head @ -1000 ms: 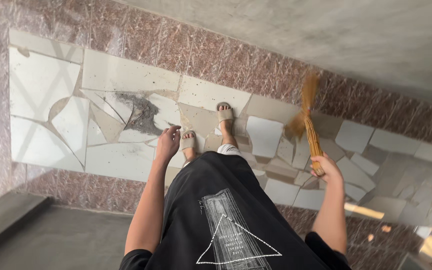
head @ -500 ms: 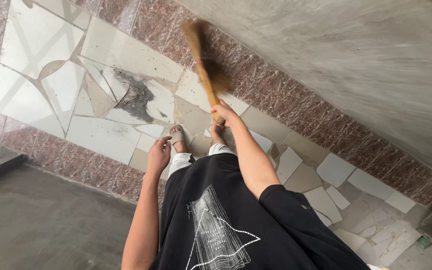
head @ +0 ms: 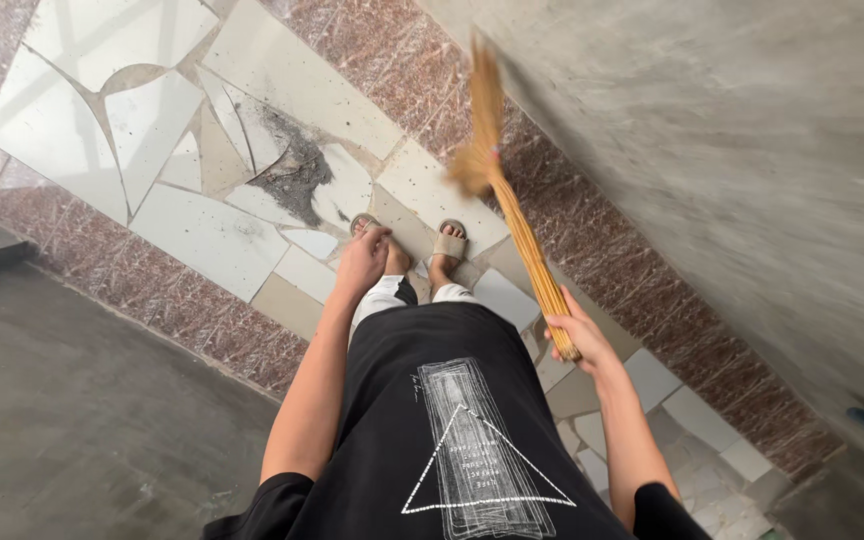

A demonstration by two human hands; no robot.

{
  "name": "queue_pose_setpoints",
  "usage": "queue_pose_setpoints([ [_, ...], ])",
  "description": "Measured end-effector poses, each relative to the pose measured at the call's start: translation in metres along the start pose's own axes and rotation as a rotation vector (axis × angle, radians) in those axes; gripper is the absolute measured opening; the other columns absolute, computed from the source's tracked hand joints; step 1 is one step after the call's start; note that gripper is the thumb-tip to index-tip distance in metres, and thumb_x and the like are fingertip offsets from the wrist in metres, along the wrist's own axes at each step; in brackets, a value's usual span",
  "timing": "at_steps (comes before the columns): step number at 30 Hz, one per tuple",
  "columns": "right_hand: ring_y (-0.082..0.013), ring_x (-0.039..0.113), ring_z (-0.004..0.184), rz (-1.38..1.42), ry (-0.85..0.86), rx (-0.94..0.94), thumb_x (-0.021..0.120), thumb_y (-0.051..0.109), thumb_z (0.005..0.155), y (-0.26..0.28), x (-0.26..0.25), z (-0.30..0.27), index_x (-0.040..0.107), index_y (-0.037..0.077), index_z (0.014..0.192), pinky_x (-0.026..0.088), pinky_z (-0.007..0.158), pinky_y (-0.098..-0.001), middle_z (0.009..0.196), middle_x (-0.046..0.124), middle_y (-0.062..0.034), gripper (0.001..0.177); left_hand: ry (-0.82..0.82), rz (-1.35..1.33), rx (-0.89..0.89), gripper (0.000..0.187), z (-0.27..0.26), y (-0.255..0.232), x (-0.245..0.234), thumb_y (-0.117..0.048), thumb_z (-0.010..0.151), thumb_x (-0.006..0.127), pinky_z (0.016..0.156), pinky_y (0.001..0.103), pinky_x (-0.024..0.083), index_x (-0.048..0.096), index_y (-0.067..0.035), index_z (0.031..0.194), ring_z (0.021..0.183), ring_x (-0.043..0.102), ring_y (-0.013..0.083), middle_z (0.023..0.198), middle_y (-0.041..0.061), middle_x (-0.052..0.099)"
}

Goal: The person sweeps dust and debris on a tiled floor using a straw broom.

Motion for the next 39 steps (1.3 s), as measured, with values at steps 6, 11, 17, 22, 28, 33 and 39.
queue_pose_setpoints([
  [6,-0.0194,0.061,0.072,-0.003,-0.167,0.022,0.064,0.01,0.09,0.006,0.034,0.096,0.046,0.018,0.127,0.055,0.044,-0.0358,0.098,0.055,-0.0114,0.042,-0.048,0.03,-0.001,0.027,-0.016,0.012,-0.037,-0.018,0.098,0.059,0.083,0.048,0.053,0.07,-0.01,0.121,0.094,0.068,0.0404,0.11,0.02,0.069],
  [11,-0.0227,0.056,0.052,0.105,0.031,0.103,0.067,0.01,0.088,0.048,0.174,0.224,0.045,0.017,0.107,0.052,0.042,-0.0375,0.073,0.054,-0.0112,0.03,-0.095,0.015,-0.119,0.026,-0.057,0.045,-0.076,-0.018,0.099,0.058,0.087,0.047,0.053,0.071,-0.012,0.121,0.097,0.066,0.0397,0.11,0.02,0.067],
  [17,-0.0225,0.054,0.048,0.0,0.279,0.115,0.062,0.018,0.089,0.074,0.338,0.304,0.042,0.024,0.112,0.043,0.036,-0.0324,0.073,0.055,-0.0095,0.031,-0.212,-0.025,-0.37,0.027,-0.109,0.088,-0.114,-0.018,0.098,0.059,0.083,0.045,0.053,0.07,-0.013,0.122,0.09,0.068,0.035,0.106,0.017,0.069],
  [22,-0.0181,0.055,0.051,-0.016,0.434,0.093,0.06,0.02,0.092,0.117,0.395,0.292,0.044,0.029,0.127,0.046,0.039,-0.0287,0.078,0.056,-0.0084,0.039,-0.243,-0.082,-0.418,0.026,-0.124,0.116,-0.117,-0.018,0.098,0.059,0.083,0.043,0.054,0.07,-0.012,0.121,0.091,0.069,0.0334,0.106,0.017,0.07],
  [28,-0.015,0.057,0.058,-0.068,0.533,-0.102,0.057,0.016,0.095,0.145,0.362,0.159,0.033,0.024,0.162,0.047,0.036,-0.0288,0.088,0.056,-0.0102,0.071,-0.258,-0.129,-0.329,0.026,-0.09,0.124,-0.12,-0.017,0.098,0.06,0.086,0.044,0.054,0.07,-0.011,0.121,0.097,0.069,0.0353,0.109,0.019,0.069],
  [33,-0.0142,0.064,0.072,-0.101,0.319,-0.1,0.054,0.009,0.093,0.125,0.265,0.036,0.022,0.02,0.166,0.05,0.039,-0.0283,0.106,0.06,-0.0072,0.081,-0.213,-0.143,-0.289,0.029,-0.047,0.114,-0.119,-0.018,0.099,0.058,0.087,0.046,0.053,0.069,-0.012,0.124,0.097,0.067,0.0383,0.106,0.02,0.068],
  [39,-0.0217,0.068,0.062,-0.369,0.048,0.117,0.054,0.008,0.087,0.095,0.187,0.014,0.037,0.014,0.148,0.054,0.044,-0.0332,0.091,0.066,-0.0152,0.064,-0.231,-0.21,-0.16,0.027,-0.029,0.102,-0.111,-0.021,0.098,0.058,0.087,0.049,0.053,0.07,-0.014,0.121,0.1,0.066,0.0406,0.108,0.02,0.065],
])
Point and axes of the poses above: each hand's wrist, its own z-axis towards the middle knuckle, its own x-axis out of the palm, y = z × x, the point moved 5 cm from there along z, towards the middle knuckle
